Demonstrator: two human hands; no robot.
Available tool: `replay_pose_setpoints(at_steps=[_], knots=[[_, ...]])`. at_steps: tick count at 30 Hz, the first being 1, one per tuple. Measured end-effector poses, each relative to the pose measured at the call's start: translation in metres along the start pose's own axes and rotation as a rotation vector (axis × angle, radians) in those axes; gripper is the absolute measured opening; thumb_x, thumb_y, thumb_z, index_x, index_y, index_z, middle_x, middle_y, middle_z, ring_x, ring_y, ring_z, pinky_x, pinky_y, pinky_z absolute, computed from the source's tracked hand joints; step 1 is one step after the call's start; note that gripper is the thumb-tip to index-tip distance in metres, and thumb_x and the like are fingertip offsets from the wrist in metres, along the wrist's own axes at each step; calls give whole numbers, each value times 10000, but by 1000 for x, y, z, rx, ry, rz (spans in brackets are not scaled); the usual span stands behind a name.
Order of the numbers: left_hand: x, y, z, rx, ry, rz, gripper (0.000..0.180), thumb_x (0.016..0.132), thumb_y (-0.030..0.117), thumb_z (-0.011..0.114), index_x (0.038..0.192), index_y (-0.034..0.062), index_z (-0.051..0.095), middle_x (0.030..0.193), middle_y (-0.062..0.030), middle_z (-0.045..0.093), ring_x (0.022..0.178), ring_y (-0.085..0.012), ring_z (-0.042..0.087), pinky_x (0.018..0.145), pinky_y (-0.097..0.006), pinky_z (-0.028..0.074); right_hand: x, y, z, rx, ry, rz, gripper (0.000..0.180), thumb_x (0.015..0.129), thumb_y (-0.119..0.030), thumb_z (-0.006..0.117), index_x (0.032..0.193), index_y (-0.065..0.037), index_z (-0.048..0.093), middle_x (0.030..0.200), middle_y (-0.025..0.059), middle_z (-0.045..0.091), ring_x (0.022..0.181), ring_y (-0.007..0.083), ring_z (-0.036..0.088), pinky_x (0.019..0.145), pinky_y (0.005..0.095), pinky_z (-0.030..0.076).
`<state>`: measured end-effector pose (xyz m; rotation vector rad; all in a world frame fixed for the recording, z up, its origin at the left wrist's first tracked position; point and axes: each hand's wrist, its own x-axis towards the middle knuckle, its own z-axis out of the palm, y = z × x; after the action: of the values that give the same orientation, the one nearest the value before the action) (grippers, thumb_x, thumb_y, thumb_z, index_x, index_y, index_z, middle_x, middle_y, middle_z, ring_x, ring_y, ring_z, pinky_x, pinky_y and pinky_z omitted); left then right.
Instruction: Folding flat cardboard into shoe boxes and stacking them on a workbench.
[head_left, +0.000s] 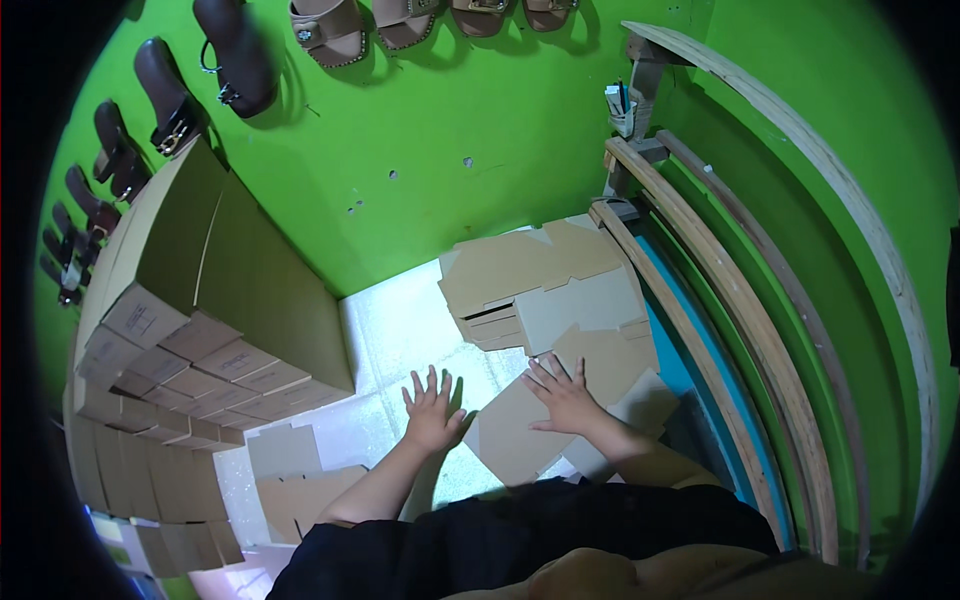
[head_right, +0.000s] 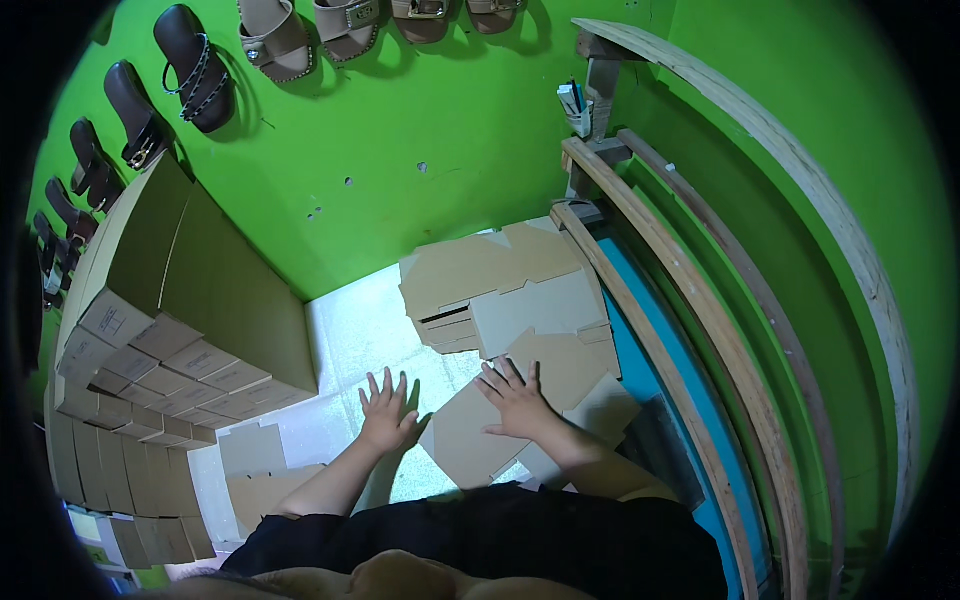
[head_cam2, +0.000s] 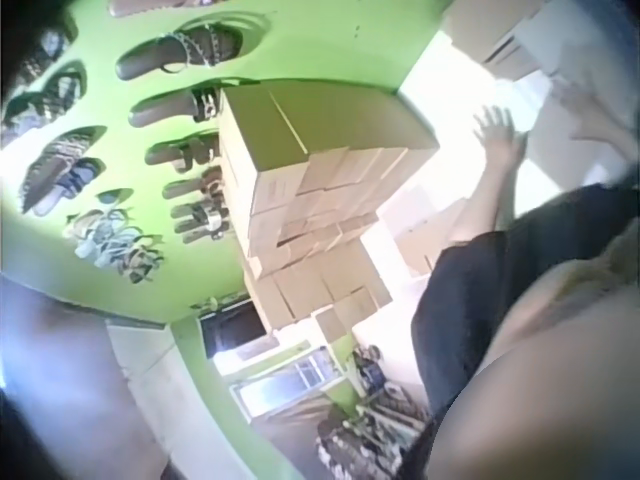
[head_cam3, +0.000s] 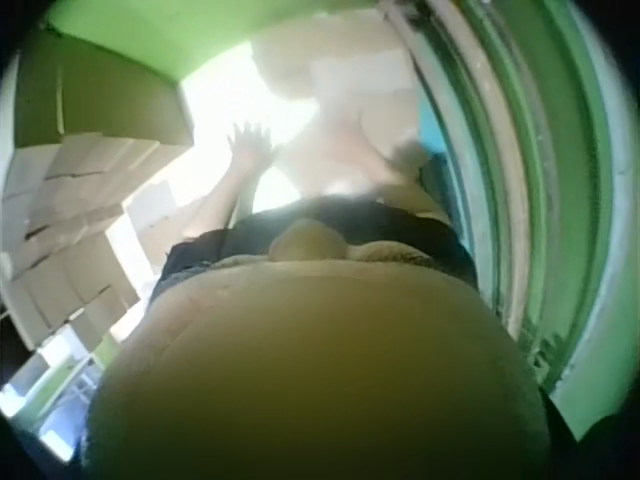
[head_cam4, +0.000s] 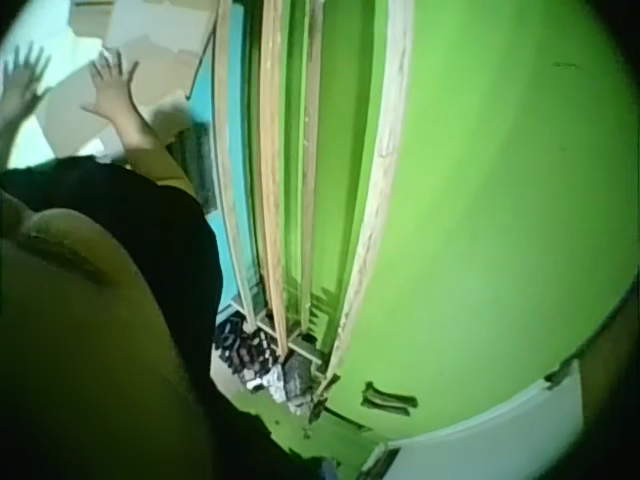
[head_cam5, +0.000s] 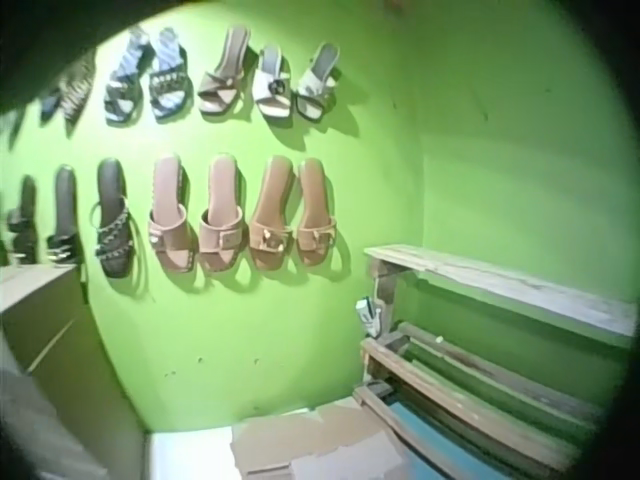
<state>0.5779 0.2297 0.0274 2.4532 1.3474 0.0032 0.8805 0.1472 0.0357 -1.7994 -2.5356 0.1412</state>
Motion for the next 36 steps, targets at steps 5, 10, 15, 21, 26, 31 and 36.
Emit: replay_pose_setpoints(at_steps=[5,10,15,21,26,31,36], knots=[[-35,-8,-1,-48,48,-106,745,921,460,569,1534,121,318,1628,-251,38,1464,-540,-58,1129,-692,-10,38,-13,7,105,-55,158,893,740,-631,708,1384,-61,473,1619,173,162,1502,422,-2,1063,793,13],[-45,-11,-14,-72,146,-138,676,910,436,602,1488,138,419,1628,-249,40,1464,-541,-54,1130,-692,3,66,4,40,161,165,113,422,825,-464,700,870,-44,699,1429,112,497,1454,330,263,1096,760,21],[-71,-27,-34,-62,230,-168,606,897,413,629,1426,145,505,1630,-241,48,1467,-536,-35,1127,-699,24,95,41,8,90,622,90,279,779,-321,742,722,-53,693,1120,97,591,1251,298,469,1139,635,181],[-112,-41,-37,-68,219,-275,588,897,379,640,1428,166,503,1634,-231,43,1467,-538,-46,1125,-701,42,191,115,-124,-136,566,233,448,904,-460,614,1050,-41,674,1459,178,429,1441,345,246,1161,656,113],[-154,-59,-33,-54,268,-337,601,879,408,652,1410,158,523,1625,-243,83,1462,-551,-5,1120,-710,67,227,112,-154,-14,548,621,576,943,-489,558,1313,-48,545,1621,174,175,1515,366,51,1156,683,56],[-203,-81,-41,-87,270,-420,612,879,411,646,1419,155,513,1621,-252,98,1465,-546,0,1126,-703,50,200,53,-91,169,582,613,567,919,-440,605,1356,-86,532,1607,138,237,1509,359,85,1167,637,113],[-253,-118,-50,-89,344,-502,611,883,401,637,1422,145,509,1621,-251,98,1473,-528,1,1140,-681,47,130,-43,-3,170,471,572,533,896,-415,631,1309,-83,577,1576,162,290,1493,373,128,1140,681,112]])
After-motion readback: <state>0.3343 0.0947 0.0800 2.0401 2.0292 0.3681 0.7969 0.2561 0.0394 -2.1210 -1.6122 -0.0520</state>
